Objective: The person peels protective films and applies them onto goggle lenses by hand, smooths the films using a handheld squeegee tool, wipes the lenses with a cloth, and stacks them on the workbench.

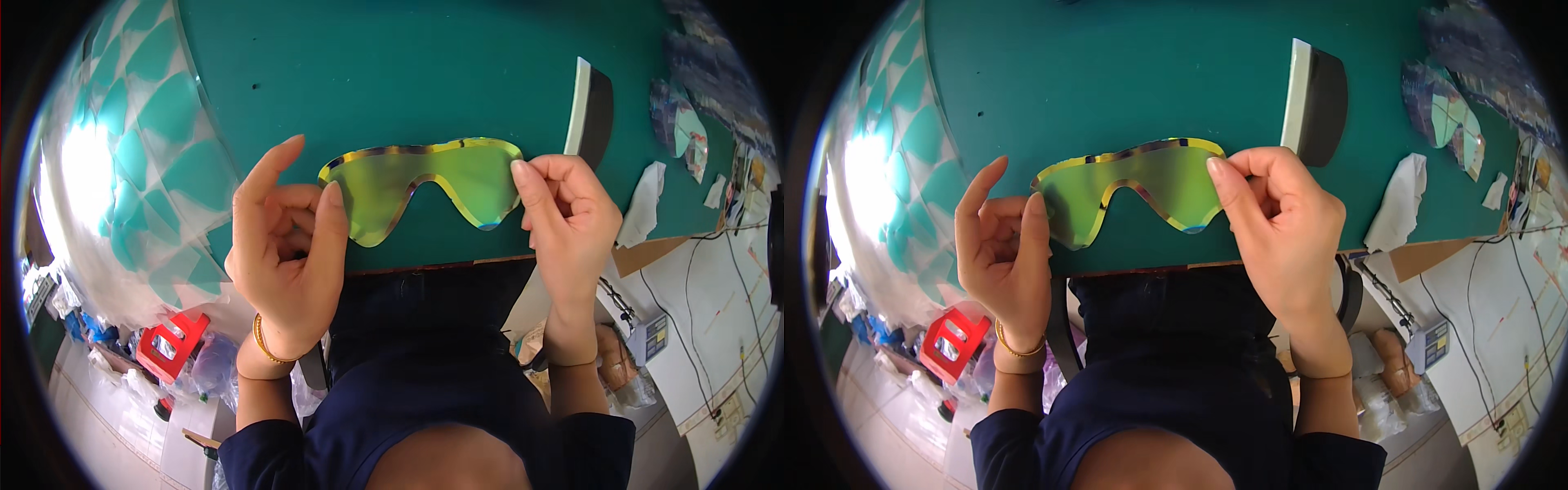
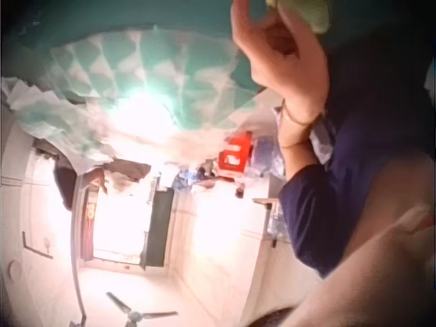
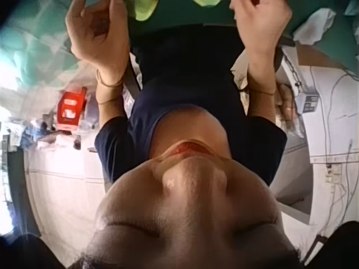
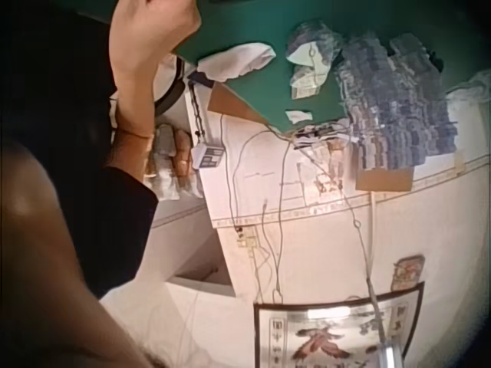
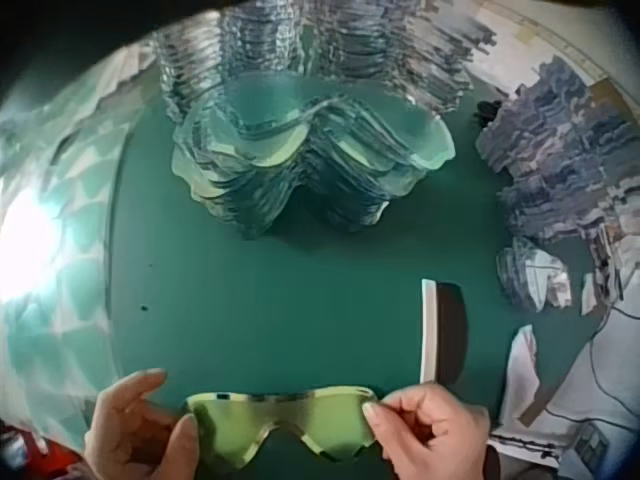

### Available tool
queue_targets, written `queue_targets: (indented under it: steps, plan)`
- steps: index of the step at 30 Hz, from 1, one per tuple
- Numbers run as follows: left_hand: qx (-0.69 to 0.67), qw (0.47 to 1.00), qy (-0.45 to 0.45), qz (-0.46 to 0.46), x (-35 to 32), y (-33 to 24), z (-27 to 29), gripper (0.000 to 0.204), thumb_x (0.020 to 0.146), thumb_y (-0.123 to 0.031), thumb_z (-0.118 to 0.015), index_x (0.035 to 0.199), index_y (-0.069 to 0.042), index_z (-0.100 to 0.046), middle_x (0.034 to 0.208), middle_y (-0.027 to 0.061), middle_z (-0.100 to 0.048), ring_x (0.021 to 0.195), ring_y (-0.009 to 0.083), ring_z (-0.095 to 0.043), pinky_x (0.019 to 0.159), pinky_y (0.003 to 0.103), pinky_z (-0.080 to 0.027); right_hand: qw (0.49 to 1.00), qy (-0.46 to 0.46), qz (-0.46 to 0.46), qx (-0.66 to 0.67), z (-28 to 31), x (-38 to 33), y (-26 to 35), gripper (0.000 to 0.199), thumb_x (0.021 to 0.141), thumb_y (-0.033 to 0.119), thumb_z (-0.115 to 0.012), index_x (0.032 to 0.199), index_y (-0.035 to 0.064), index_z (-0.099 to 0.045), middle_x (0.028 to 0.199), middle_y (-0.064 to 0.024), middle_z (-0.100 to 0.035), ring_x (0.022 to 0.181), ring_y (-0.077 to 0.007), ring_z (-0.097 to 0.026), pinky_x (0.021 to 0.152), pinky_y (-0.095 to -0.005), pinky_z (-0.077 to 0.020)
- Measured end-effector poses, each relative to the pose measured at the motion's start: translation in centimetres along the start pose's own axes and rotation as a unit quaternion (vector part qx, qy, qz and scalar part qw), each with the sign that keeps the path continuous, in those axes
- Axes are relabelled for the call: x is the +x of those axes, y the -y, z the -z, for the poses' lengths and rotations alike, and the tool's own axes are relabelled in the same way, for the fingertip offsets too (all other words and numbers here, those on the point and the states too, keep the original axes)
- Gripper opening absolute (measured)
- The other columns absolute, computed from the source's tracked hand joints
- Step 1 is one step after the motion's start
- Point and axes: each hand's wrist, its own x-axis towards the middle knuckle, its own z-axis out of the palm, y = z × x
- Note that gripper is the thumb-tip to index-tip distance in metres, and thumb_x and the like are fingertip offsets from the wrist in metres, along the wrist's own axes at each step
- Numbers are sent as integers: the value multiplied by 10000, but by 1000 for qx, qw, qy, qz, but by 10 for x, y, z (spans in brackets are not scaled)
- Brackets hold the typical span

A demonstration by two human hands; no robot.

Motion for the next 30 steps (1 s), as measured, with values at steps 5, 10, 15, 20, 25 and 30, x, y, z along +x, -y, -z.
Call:
queue_targets:
  steps: [5,10,15,20,25,30]
  plan:
    - [23,1000,-13,-5,0,-1,-2,401,901,61,-645,1285,38,-530,768,27,-641,589,3,-533,517,136,-405,990,-62,77,-98,13,4,1,104,915,109,-713,959,19,-686,663,93,-506,600,16,-395,540,-159,-292]
    - [11,1000,-24,8,2,-5,-5,393,899,61,-639,1279,32,-541,754,23,-647,585,0,-534,518,132,-400,903,-199,156,-348,38,45,-16,522,863,333,-759,1233,-1,-604,1013,-43,-544,736,-98,-468,642,-252,-439]
    - [5,999,-36,10,2,-3,-7,375,896,33,-653,1260,14,-565,737,7,-641,579,-7,-522,514,137,-390,951,-134,83,-264,37,50,-6,690,830,407,-781,1297,-41,-544,1050,-71,-523,819,-150,-481,719,-291,-477]
    - [-7,999,-40,3,-1,0,-7,365,896,29,-655,1251,18,-571,721,6,-630,572,-6,-513,524,138,-384,923,-153,160,-316,34,50,-13,702,821,421,-788,1279,-50,-540,1076,-98,-536,858,-169,-494,755,-298,-483]
    - [-2,999,-47,-25,1,4,-7,362,889,31,-660,1241,19,-577,709,4,-624,563,-5,-506,527,141,-374,972,-95,110,-185,29,46,6,600,874,351,-748,1226,-71,-506,1041,-134,-612,913,-169,-596,809,-298,-497]
    - [-2,999,-45,-23,0,4,-7,359,886,34,-658,1236,11,-582,703,6,-626,557,-3,-503,524,142,-370,979,-29,125,-156,0,-8,23,409,945,246,-663,1217,-15,-506,1007,-200,-675,912,-279,-685,790,-359,-520]
